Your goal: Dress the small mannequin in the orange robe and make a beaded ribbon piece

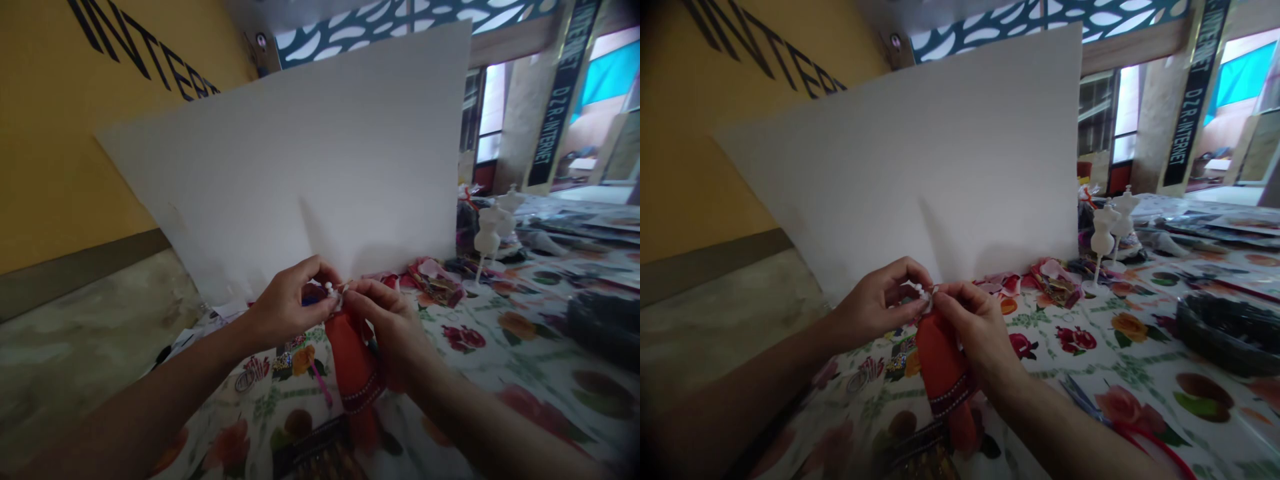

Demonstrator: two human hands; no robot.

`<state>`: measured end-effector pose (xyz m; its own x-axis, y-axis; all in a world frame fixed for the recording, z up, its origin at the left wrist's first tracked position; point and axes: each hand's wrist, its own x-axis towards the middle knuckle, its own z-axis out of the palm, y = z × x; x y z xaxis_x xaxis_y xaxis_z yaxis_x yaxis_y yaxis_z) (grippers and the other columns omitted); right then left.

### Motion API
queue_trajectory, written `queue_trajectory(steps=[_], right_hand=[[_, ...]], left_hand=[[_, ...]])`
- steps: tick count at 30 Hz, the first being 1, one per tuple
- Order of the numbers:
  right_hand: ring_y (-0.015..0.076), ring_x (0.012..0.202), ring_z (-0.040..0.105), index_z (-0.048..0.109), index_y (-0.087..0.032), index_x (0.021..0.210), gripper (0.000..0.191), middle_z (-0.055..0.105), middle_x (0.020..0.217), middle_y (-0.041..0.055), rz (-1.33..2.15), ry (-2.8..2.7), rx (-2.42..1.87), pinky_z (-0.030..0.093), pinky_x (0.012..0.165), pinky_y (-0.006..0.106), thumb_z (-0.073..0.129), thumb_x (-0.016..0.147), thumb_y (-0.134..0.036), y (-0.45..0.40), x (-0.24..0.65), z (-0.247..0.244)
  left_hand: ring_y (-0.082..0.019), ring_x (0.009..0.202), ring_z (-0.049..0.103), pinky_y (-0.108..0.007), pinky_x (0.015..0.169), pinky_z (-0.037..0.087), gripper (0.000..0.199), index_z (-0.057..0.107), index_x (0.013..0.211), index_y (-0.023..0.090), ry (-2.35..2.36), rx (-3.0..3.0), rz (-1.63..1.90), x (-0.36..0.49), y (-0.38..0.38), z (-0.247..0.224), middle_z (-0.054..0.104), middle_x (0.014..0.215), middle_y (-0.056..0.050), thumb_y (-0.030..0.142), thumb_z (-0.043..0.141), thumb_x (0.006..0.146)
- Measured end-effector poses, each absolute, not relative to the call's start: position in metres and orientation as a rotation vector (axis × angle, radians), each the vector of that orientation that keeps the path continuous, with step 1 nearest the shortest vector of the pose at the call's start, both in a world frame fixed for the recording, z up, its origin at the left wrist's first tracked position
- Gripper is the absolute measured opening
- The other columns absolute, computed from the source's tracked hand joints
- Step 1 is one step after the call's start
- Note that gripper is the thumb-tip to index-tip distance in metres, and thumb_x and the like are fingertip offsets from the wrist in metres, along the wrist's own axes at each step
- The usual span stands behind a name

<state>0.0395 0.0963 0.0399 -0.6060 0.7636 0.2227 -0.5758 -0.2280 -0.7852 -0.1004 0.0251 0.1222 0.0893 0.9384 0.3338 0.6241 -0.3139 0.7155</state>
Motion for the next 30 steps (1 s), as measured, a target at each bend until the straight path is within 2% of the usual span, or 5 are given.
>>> queue_trajectory(steps=[3,13,20,27,30], right_hand=[[0.0095,0.062,0.055,0.073,-0.022,0.080,0.013,0.066,0.073,-0.0014,1.971,-1.062,-0.237,0.041,0.057,0.022,0.080,0.075,-0.032,0.093,0.039,0.041],[0.0100,0.061,0.050,0.062,-0.022,0.083,0.023,0.057,0.073,-0.0026,1.897,-1.079,-0.292,0.038,0.054,0.023,0.080,0.073,-0.032,0.092,0.037,0.044],[0.0075,0.058,0.047,0.062,-0.022,0.085,0.018,0.058,0.072,-0.0042,1.898,-1.147,-0.317,0.033,0.050,0.021,0.076,0.078,-0.030,0.093,0.038,0.045],[0.0084,0.056,0.046,0.064,-0.021,0.082,0.016,0.055,0.066,-0.0050,1.880,-1.144,-0.248,0.035,0.052,0.022,0.074,0.081,-0.033,0.103,0.042,0.046],[0.0096,0.059,0.047,0.065,-0.022,0.080,0.013,0.057,0.068,-0.0044,1.770,-1.175,-0.230,0.037,0.056,0.024,0.073,0.081,-0.032,0.108,0.040,0.045]], left_hand=[[-0.007,0.071,0.059,-0.018,0.060,0.048,0.011,0.056,0.094,0.016,1.540,2.007,1.087,-0.101,0.026,0.122,0.059,0.089,0.001,0.015,0.063,0.086],[-0.005,0.071,0.057,-0.017,0.060,0.046,0.011,0.057,0.096,0.017,1.544,2.015,1.071,-0.102,0.025,0.121,0.058,0.091,0.001,0.014,0.063,0.087],[-0.006,0.072,0.058,-0.018,0.061,0.047,0.011,0.057,0.094,0.016,1.543,2.042,1.090,-0.100,0.025,0.122,0.059,0.090,0.001,0.014,0.064,0.085],[-0.007,0.073,0.059,-0.019,0.066,0.050,0.013,0.058,0.096,0.016,1.540,2.031,1.076,-0.101,0.027,0.122,0.059,0.091,0.001,0.015,0.066,0.086],[-0.007,0.075,0.060,-0.020,0.067,0.050,0.013,0.058,0.096,0.017,1.545,2.039,1.071,-0.101,0.027,0.122,0.060,0.092,0.001,0.015,0.065,0.086]])
